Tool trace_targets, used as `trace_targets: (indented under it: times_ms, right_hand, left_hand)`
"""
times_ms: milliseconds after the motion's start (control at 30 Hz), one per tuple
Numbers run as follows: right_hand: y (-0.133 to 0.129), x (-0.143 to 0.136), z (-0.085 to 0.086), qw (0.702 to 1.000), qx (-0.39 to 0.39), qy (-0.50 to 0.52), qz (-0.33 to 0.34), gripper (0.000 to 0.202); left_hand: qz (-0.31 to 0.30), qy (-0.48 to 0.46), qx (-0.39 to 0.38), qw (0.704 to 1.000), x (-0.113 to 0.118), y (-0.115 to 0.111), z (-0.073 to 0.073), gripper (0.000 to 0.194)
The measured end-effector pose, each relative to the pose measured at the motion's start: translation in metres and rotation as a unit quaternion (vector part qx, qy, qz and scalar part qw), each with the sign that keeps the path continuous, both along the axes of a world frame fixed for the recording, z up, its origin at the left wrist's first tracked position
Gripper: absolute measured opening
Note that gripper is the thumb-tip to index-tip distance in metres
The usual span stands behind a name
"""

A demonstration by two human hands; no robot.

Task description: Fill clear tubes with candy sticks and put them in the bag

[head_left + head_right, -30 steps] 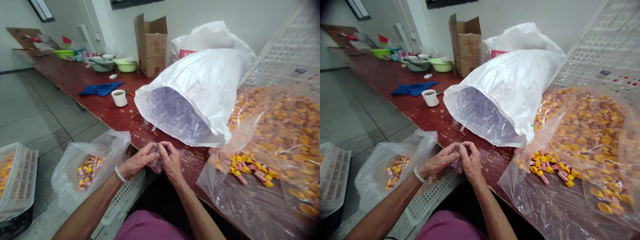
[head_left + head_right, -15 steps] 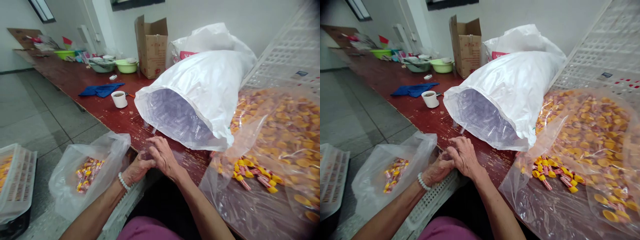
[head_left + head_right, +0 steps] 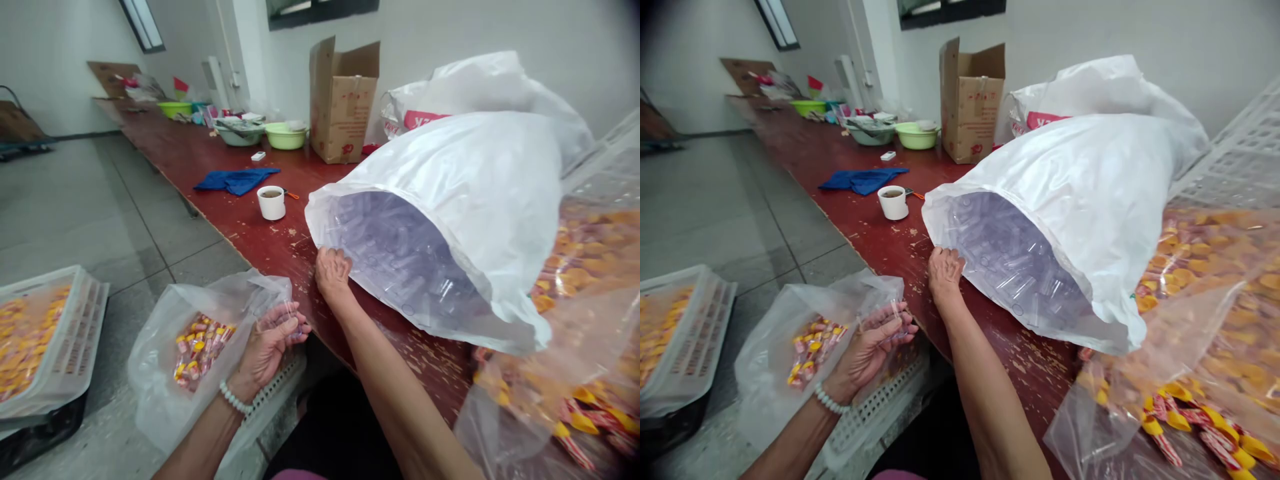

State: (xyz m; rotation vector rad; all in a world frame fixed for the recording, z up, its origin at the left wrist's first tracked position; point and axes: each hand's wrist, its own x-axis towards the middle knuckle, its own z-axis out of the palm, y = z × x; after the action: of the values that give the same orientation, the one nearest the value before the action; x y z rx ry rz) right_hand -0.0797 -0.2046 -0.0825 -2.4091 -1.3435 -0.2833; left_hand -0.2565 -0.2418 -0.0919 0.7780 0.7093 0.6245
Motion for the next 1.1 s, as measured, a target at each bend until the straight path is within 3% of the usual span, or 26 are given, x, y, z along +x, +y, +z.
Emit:
trace_targets:
  times_ms: [133, 200, 267, 333, 433, 567, 667, 800, 933, 1000, 1100]
  right_hand:
    - [-0.030, -0.005, 0.008, 1.000, 0.011, 0.017, 0.011, 0.021]
    - [-0.063, -0.009, 0.013, 0.991, 0.052, 0.095, 0.072, 0.023]
    - [-0.101, -0.012, 0.020, 0.962, 0.100, 0.203, 0.155, 0.024]
    - [-0.136, -0.017, 0.027, 0.927, 0.109, 0.287, 0.214, 0.023]
    - [-0.173, -0.027, 0.034, 0.905, 0.085, 0.348, 0.231, 0.026]
    - [-0.197, -0.033, 0.034, 0.901, 0.108, 0.386, 0.166, 0.029]
    - [-0.213, -0.030, 0.030, 0.902, 0.142, 0.389, 0.126, 0.021]
    - [-0.239, -0.030, 0.031, 0.916, 0.185, 0.334, 0.122, 0.010]
    - [-0.280, -0.022, 0.040, 0.930, 0.220, 0.269, 0.121, 0.018]
    - [-0.311, -0.005, 0.038, 0.941, 0.261, 0.213, 0.037, 0.017]
    - [-0.362, 0.035, 0.019, 0.943, 0.256, 0.123, -0.176, 0.012]
  left_hand:
    - [0.042, 0.013, 0.028, 0.999, -0.001, 0.007, 0.000, 0.039]
    - [0.067, 0.015, 0.057, 0.996, 0.000, 0.010, 0.003, 0.039]
    - [0.075, 0.018, 0.090, 0.993, 0.002, 0.011, 0.005, 0.038]
    - [0.049, 0.022, 0.112, 0.992, 0.006, 0.007, 0.006, 0.039]
    - [-0.038, 0.016, 0.090, 0.995, 0.016, -0.009, 0.004, 0.036]
    - [-0.177, -0.046, 0.035, 0.983, 0.030, -0.039, 0.002, 0.038]
    - [-0.245, -0.044, 0.062, 0.967, 0.039, -0.060, -0.001, 0.054]
    - [-0.256, 0.000, 0.123, 0.959, 0.055, -0.085, -0.005, 0.057]
    - [-0.240, 0.022, 0.176, 0.954, 0.072, -0.111, -0.003, 0.048]
    - [-0.245, 0.028, 0.190, 0.950, 0.078, -0.122, 0.001, 0.047]
    - [-0.246, 0.027, 0.198, 0.948, 0.082, -0.135, 0.010, 0.047]
